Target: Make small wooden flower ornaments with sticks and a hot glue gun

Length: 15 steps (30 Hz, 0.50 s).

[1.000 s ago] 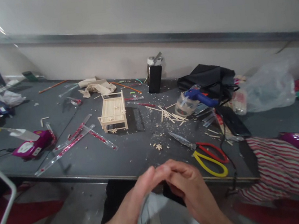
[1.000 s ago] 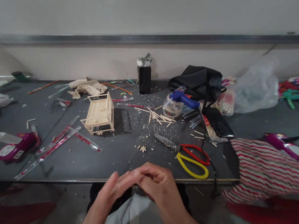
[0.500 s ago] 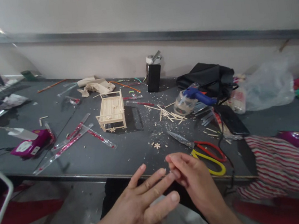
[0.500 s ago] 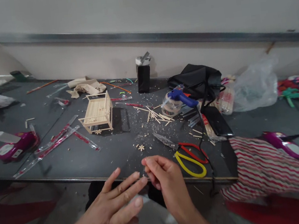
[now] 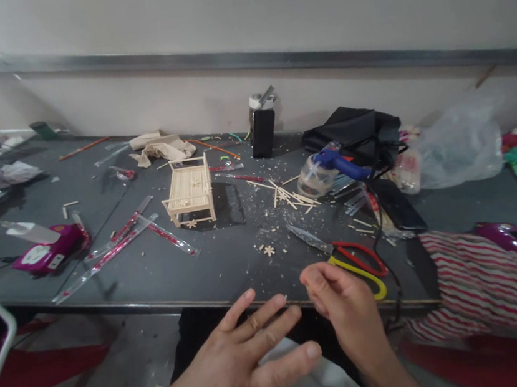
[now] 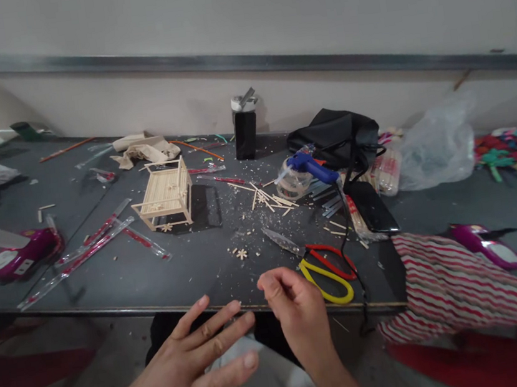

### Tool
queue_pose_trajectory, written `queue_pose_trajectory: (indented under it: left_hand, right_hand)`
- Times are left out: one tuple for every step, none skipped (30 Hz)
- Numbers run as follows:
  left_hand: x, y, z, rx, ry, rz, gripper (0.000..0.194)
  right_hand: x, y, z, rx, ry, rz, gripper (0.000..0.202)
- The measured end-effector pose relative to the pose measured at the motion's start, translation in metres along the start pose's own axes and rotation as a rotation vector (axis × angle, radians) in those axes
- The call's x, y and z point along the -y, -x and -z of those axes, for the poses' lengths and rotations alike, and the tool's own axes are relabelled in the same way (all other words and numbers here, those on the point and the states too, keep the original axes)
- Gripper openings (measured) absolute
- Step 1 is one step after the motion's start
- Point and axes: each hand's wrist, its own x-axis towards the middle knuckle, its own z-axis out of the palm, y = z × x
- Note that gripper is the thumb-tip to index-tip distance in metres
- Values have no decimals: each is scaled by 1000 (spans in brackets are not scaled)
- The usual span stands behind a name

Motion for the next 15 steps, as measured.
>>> queue_pose_trajectory:
  left_hand:
    - [0, 1, 1, 11, -15, 4, 87]
    - [-1, 2, 2, 19, -30, 8, 87]
    - [-1, 2, 2, 23, -35, 14, 88]
    - [0, 2, 2, 21, -32, 16, 88]
    - [0, 2, 2, 17, -25, 19, 87]
    - [0, 2, 2, 16, -22, 18, 87]
    - [0, 2, 1, 16, -27, 17, 86]
    - [0, 1, 1, 16, -40, 14, 86]
    - [-1, 1, 0, 20, -60, 12, 85]
    - [-2, 0, 0, 25, -83, 9, 84]
    - [-3, 0, 0, 27, -108, 3, 83]
    - [-4, 1, 0, 22, -135, -9, 81]
    - [-5, 2, 0, 13, -163, -24, 79]
    - [-6, 3, 0, -7, -197, -44, 76]
    - [-5, 5, 1, -41, -237, -63, 73]
  right_hand:
    - [0, -2, 1, 4, -7, 3, 35]
    - [2, -3, 2, 35, 2, 17, 35]
    - [4, -3, 3, 84, 23, 38, 34]
    - [6, -3, 2, 147, 47, 62, 30]
    - [8, -2, 2, 207, 67, 84, 26]
    - [10, 0, 0, 248, 88, 107, 21]
    - [10, 2, -3, 266, 111, 128, 17]
    - [10, 4, -6, 260, 138, 151, 15]
    - [8, 7, -9, 232, 166, 179, 17]
    - [7, 9, -11, 190, 194, 211, 20]
    - [5, 10, -14, 145, 221, 242, 23]
    - [3, 11, -16, 107, 240, 270, 25]
    - [1, 12, -16, 81, 253, 292, 27]
    - [0, 13, -16, 63, 259, 310, 27]
    - [-1, 13, -14, 55, 264, 321, 28]
